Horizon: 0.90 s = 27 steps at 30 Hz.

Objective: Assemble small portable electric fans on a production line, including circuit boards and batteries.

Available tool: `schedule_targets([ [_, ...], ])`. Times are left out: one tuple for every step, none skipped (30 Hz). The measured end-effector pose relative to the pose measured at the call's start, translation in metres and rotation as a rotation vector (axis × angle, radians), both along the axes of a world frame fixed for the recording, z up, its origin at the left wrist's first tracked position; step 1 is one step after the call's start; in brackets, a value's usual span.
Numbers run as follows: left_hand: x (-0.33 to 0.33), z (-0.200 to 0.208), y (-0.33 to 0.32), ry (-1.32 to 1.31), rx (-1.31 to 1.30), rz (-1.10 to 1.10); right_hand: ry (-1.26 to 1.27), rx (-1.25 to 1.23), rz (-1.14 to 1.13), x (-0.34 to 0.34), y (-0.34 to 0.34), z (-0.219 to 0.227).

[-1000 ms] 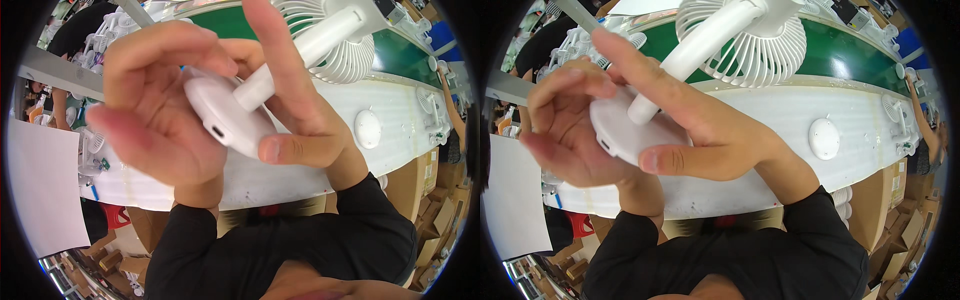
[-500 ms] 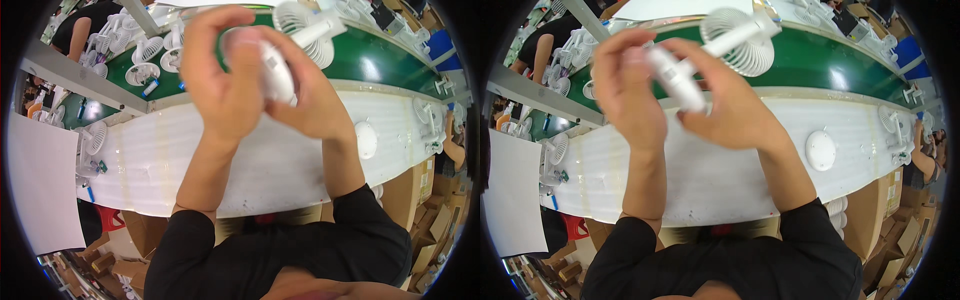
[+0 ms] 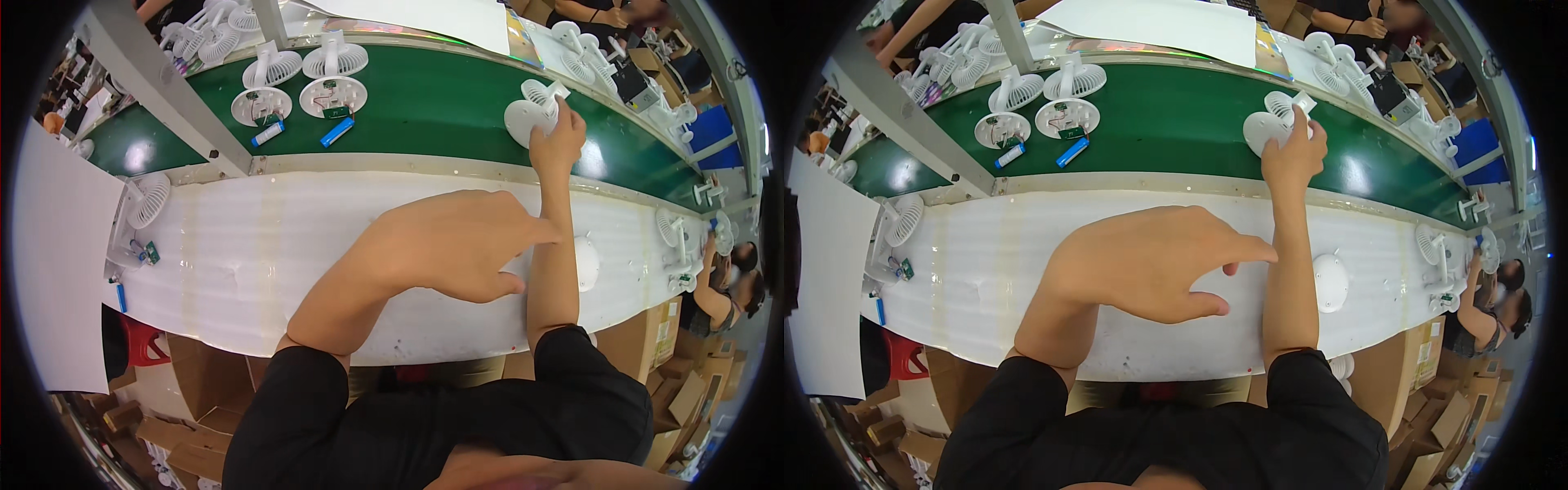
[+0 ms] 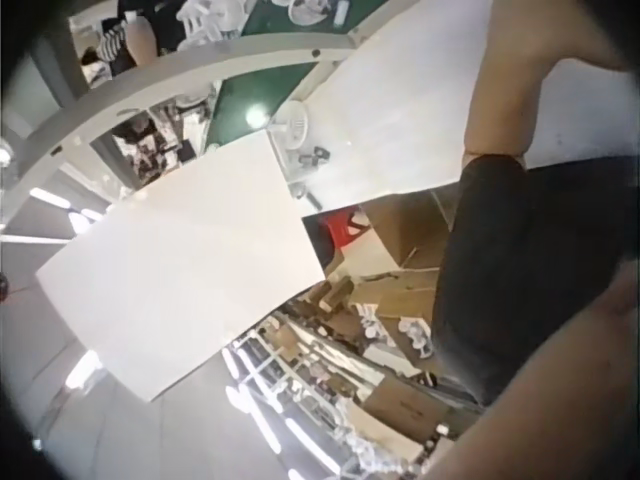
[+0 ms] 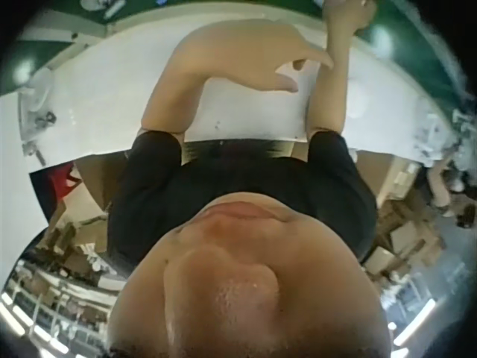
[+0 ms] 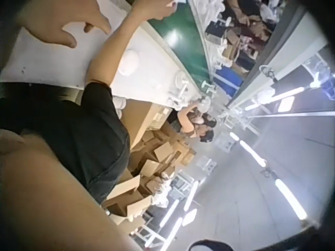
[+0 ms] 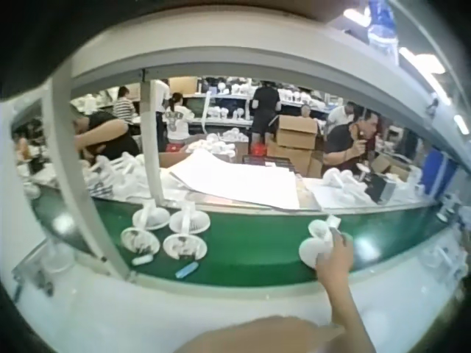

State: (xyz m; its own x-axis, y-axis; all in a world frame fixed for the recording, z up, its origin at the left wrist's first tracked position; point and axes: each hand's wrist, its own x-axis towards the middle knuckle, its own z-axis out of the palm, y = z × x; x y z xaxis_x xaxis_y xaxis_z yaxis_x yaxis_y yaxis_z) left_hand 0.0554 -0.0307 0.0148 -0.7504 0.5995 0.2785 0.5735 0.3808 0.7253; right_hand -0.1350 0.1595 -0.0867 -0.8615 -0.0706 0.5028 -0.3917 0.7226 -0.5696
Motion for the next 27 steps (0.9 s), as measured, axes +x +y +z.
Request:
schedule_targets([
  [0.001,0.003,-0.003,-0.008,0.037,-0.038,0.081,0.004,-0.003,0.009,-0.012,0.006],
  [0.002,0.007,-0.006,-0.01,0.072,-0.074,0.166,-0.015,-0.044,0.016,-0.027,0.012],
  [0.002,0.011,-0.01,0.05,0.104,-0.022,-0.039,-0.107,0.158,0.021,-0.053,0.011],
  [0.002,0.014,-0.014,0.082,0.076,0.042,-0.084,-0.115,0.327,0.025,-0.086,0.004],
  [0.002,0.018,-0.019,0.097,0.138,0.013,0.001,-0.049,0.466,0.028,-0.119,-0.003],
  [0.001,0.021,-0.025,0.16,0.152,0.124,0.104,0.021,0.589,0.029,-0.149,-0.008],
  [0.0,0.024,-0.032,0.235,0.166,0.231,0.023,0.069,0.594,0.032,-0.172,-0.009],
  [0.002,0.026,-0.038,0.204,0.212,0.321,0.109,-0.004,0.723,0.035,-0.194,-0.008],
  [0.001,0.027,-0.043,0.293,0.182,0.38,-0.067,-0.174,0.816,0.043,-0.19,-0.007],
  [0.0,0.028,-0.049,0.256,0.247,0.434,-0.318,-0.494,0.953,0.045,-0.195,-0.005],
  [0.001,0.028,-0.052,0.254,0.296,0.494,-0.415,-0.755,1.032,0.048,-0.196,0.0],
  [0.001,0.029,-0.055,0.184,0.374,0.55,-0.381,-0.525,0.941,0.042,-0.2,0.008],
  [-0.002,0.029,-0.055,0.177,0.477,0.612,-0.357,-0.301,0.828,0.037,-0.2,0.015],
  [-0.002,0.03,-0.056,0.137,0.564,0.63,-0.348,-0.086,0.699,0.028,-0.196,0.023],
  [0.001,0.033,-0.059,0.142,0.602,0.645,-0.245,-0.162,0.682,0.026,-0.188,0.025],
  [-0.001,0.035,-0.061,0.111,0.617,0.711,-0.188,-0.223,0.692,0.024,-0.178,0.027],
  [-0.003,0.037,-0.065,0.088,0.554,0.815,-0.271,-0.213,0.638,0.024,-0.166,0.028],
  [-0.007,0.037,-0.068,0.133,0.427,0.982,-0.327,-0.35,0.635,0.027,-0.154,0.027],
  [-0.012,0.036,-0.07,0.169,0.255,1.054,-0.416,-0.462,0.627,0.032,-0.139,0.028],
  [-0.02,0.031,-0.07,0.171,0.268,1.007,-0.389,-0.481,0.579,0.04,-0.121,0.032],
  [-0.028,0.024,-0.066,0.134,0.293,1.05,-0.401,-0.524,0.483,0.053,-0.101,0.037],
  [-0.035,0.014,-0.061,0.083,0.333,1.015,-0.305,-0.637,0.511,0.062,-0.084,0.045],
  [-0.041,0.006,-0.053,0.107,0.306,0.957,-0.325,-0.609,0.409,0.071,-0.064,0.054],
  [-0.044,-0.001,-0.048,0.018,0.343,0.888,-0.327,-0.605,0.42,0.079,-0.051,0.062],
  [-0.047,-0.007,-0.04,-0.101,0.397,0.849,-0.333,-0.598,0.443,0.086,-0.038,0.07],
  [-0.05,-0.009,-0.038,-0.228,0.453,0.809,-0.345,-0.584,0.466,0.091,-0.036,0.079],
  [-0.052,-0.01,-0.03,-0.358,0.561,0.727,-0.39,-0.572,0.511,0.096,-0.028,0.084],
])
